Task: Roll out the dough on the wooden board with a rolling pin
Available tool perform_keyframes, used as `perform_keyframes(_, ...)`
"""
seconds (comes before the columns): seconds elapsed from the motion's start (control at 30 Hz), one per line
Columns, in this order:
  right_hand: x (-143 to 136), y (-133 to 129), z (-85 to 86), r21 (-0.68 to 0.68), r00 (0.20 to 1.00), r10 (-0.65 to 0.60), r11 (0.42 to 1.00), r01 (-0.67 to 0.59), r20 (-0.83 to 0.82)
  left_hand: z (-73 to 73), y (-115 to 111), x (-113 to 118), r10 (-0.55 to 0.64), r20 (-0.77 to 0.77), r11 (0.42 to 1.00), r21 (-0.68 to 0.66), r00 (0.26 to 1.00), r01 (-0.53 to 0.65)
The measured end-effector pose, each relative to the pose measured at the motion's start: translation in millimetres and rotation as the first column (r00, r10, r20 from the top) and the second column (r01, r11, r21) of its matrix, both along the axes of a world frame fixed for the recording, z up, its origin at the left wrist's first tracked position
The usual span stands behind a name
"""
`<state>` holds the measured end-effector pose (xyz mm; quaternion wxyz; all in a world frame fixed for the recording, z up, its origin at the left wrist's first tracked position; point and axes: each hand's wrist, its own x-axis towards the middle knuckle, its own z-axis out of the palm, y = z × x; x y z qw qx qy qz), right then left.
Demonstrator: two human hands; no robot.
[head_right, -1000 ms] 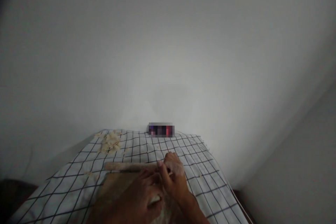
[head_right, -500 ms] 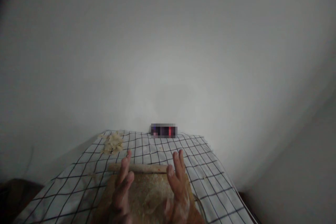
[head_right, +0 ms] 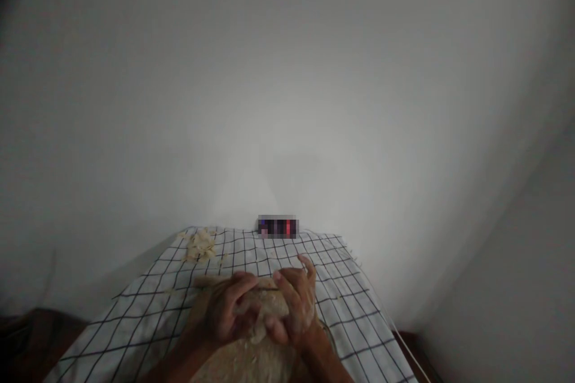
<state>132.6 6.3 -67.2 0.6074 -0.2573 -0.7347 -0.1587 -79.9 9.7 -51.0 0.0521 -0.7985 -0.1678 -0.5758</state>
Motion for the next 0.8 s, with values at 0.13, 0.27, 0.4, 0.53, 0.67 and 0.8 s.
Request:
perform_keyframes(0.13, -7, 5, 20.1, 0.098, 0.984, -0.175, 0.981, 0.17, 0.038, 7.0, -10, 6, 0.233, -0.24, 0.971, 0.004, 0.943, -0.239)
perform_keyframes(0.27, -9, 18, 9.2, 0.052, 0.979, -0.167, 0.985, 0.162, 0.113, -9.7, -31, 9, 0.291, -0.411, 0.909, -0.162, 0.864, -0.383)
perform_keyframes(0.4, -4, 34, -17.1, -0.141, 0.981, -0.102, 0.982, 0.125, 0.163, -26.6, -48, 10, 0.287, -0.442, 0.816, -0.352, 0.85, -0.459)
perform_keyframes(0.53, 2, 34, -33.5, -0.471, 0.992, -0.072, 0.875, 0.111, 0.099, -33.4, -53, 8, 0.185, -0.515, 0.688, -0.54, 0.837, -0.485)
perform_keyframes(0.67, 2, 15, -38.2, -0.669, 0.995, -0.044, 0.743, -0.025, -0.086, -33.4, -51, 8, 0.111, -0.382, 0.594, -0.715, 0.917, -0.37)
perform_keyframes(0.8, -11, -7, -33.8, -0.753, 0.9, -0.048, 0.568, -0.333, -0.434, -28.9, -51, 19, 0.107, 0.086, 0.393, -0.919, 0.991, 0.038)
